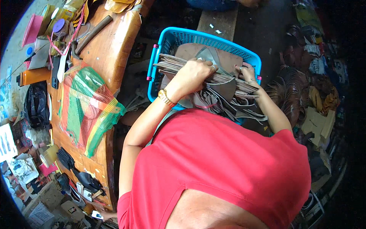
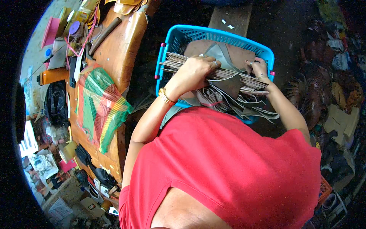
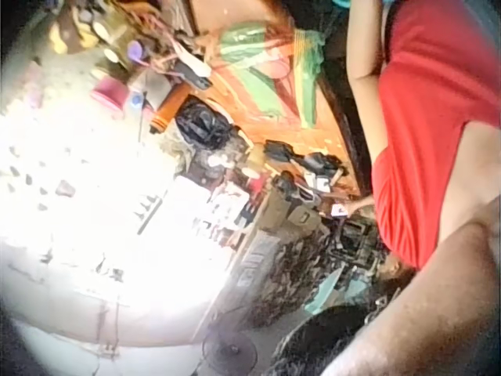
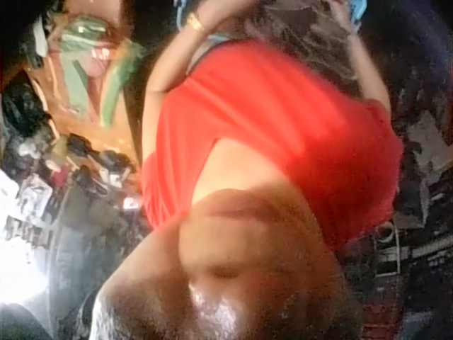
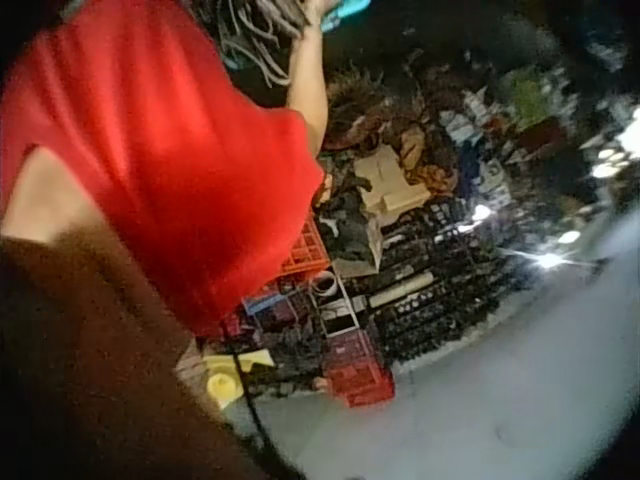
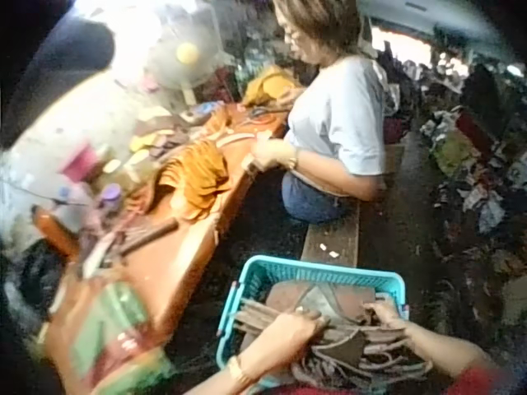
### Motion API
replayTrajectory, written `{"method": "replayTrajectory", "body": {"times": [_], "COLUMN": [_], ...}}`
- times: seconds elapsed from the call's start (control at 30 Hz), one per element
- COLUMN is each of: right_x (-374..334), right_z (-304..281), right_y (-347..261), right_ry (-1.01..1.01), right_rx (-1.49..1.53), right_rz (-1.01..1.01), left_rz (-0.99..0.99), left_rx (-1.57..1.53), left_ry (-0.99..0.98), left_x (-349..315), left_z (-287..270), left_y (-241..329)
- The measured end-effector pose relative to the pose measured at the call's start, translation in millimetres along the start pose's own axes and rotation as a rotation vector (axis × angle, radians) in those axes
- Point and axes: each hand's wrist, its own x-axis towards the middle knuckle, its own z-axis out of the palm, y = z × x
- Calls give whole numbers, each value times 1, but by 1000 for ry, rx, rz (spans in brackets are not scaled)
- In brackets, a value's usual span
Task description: The person sits on a low bench and sorts through a blue basket of leather pieces. They remove a mesh bag, then repeatedly pick up bundles of leather strips, separate them, and place them on the table or back into the basket.
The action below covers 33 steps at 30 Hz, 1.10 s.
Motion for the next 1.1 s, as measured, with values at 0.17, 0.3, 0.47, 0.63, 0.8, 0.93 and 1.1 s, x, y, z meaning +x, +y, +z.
{"method": "replayTrajectory", "body": {"times": [0.17,0.3,0.47,0.63,0.8,0.93,1.1], "right_x": [-37,-58,-43,-57,-80,-90,-97], "right_z": [1,12,15,22,4,-2,0], "right_y": [-20,-47,-58,-78,-78,-82,-89], "right_ry": [-40,-157,-303,-487,-800,-747,-632], "right_rx": [-96,40,-197,-283,-120,-29,-77], "right_rz": [-294,-454,-344,-492,-562,-585,-561], "left_rz": [18,-4,5,4,20,-4,-21], "left_rx": [1,-7,-31,9,-20,-18,10], "left_ry": [17,19,27,22,65,15,-7], "left_x": [0,0,1,2,-3,1,2], "left_z": [1,1,0,0,6,3,4], "left_y": [-2,-2,-2,-3,-7,-6,-6]}}
